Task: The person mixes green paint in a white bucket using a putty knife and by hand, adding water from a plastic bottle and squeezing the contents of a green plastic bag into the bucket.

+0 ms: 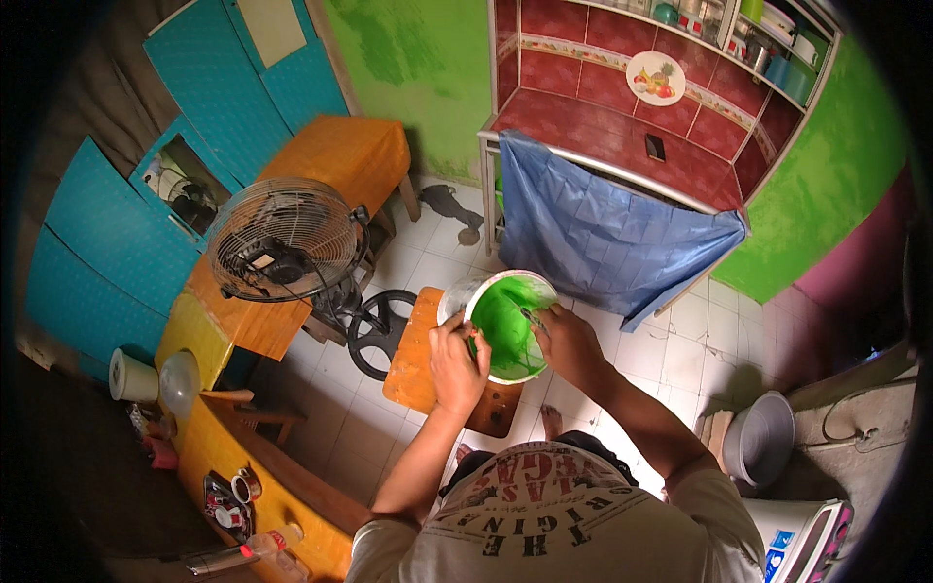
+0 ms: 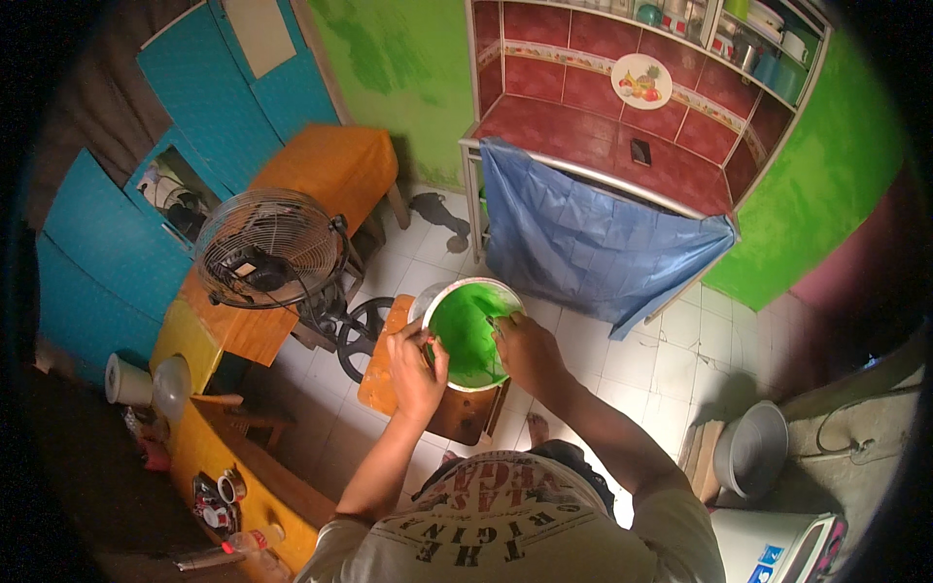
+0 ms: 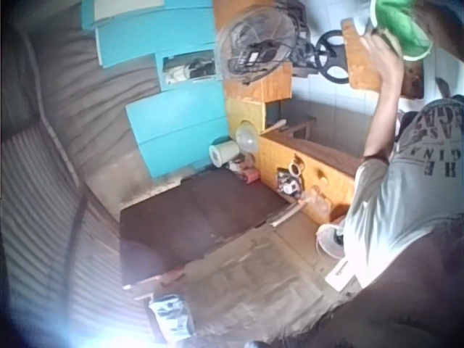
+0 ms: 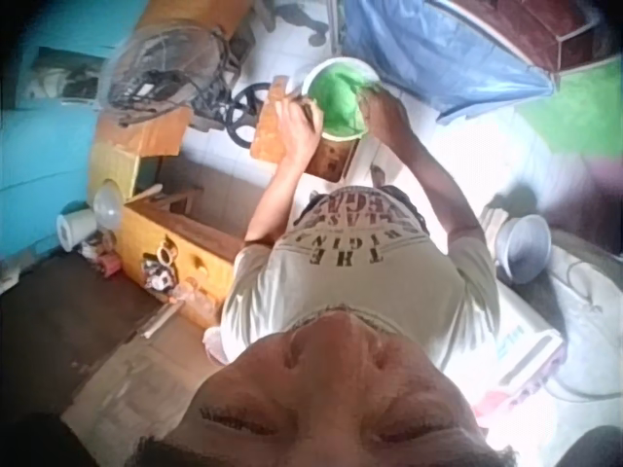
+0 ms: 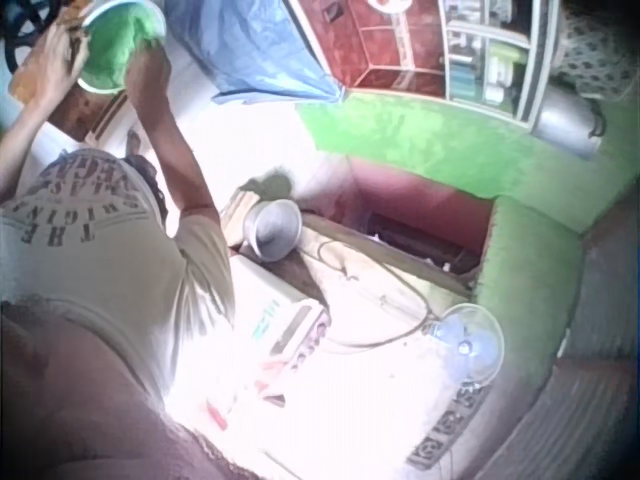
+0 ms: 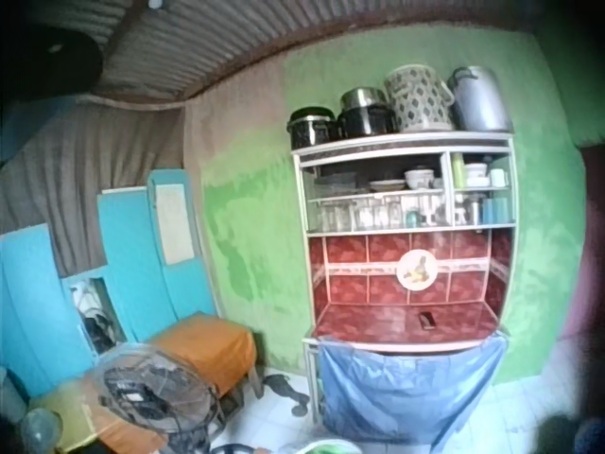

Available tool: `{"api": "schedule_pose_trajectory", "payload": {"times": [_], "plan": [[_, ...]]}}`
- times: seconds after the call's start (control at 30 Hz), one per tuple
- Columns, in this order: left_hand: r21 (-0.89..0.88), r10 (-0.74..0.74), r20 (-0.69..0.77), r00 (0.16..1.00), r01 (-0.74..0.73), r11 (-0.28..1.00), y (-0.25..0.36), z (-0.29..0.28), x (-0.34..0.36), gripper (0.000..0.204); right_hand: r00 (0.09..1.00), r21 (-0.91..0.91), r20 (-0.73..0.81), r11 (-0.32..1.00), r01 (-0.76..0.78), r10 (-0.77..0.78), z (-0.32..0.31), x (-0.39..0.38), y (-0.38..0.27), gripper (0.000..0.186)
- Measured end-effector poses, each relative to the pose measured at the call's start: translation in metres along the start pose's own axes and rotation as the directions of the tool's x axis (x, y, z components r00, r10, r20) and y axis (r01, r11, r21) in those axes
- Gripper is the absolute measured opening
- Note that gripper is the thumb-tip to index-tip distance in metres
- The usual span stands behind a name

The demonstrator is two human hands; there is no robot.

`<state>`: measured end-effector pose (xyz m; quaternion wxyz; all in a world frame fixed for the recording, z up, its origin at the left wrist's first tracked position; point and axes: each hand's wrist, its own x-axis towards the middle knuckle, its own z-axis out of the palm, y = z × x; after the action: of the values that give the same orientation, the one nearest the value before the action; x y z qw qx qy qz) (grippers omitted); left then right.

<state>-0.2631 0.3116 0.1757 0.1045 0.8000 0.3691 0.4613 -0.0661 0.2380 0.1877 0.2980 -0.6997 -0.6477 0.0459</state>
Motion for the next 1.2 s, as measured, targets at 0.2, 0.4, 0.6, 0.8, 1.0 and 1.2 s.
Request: {"api": "schedule_pose_trajectory", "payload": {"times": [0.2,0.4,0.6,0.8,1.0,1.2], "plan": [[0.005,0.026,-0.029,0.999,-0.025,1.0,0.0,-0.001,0.001,0.021,0.997,-0.064,0.072,0.998,-0.01,0.015,0.014,-0.013,0.0,0.02],[0.013,0.008,-0.02,1.0,-0.008,1.0,0.001,-0.003,0.0,0.021,0.981,0.047,0.193,0.999,-0.007,-0.002,0.015,-0.021,-0.015,0.022],[-0.004,0.014,-0.021,1.0,-0.014,1.0,0.0,-0.001,0.002,0.021,0.985,0.273,0.169,0.962,-0.018,-0.029,0.018,-0.019,-0.025,0.028],[-0.038,0.016,-0.027,1.0,-0.017,0.999,-0.001,-0.002,0.001,0.021,0.99,0.31,0.138,0.95,-0.023,-0.021,0.022,-0.014,-0.012,0.034],[-0.025,0.022,-0.023,0.999,-0.022,0.999,-0.006,-0.002,-0.002,0.023,0.999,0.058,0.009,0.997,0.049,-0.049,0.0,-0.001,-0.007,0.025],[-0.051,0.028,-0.022,0.999,-0.029,0.998,-0.001,0.004,0.001,0.018,0.998,-0.11,0.018,0.992,0.06,-0.059,0.022,-0.013,0.02,0.026]]}}
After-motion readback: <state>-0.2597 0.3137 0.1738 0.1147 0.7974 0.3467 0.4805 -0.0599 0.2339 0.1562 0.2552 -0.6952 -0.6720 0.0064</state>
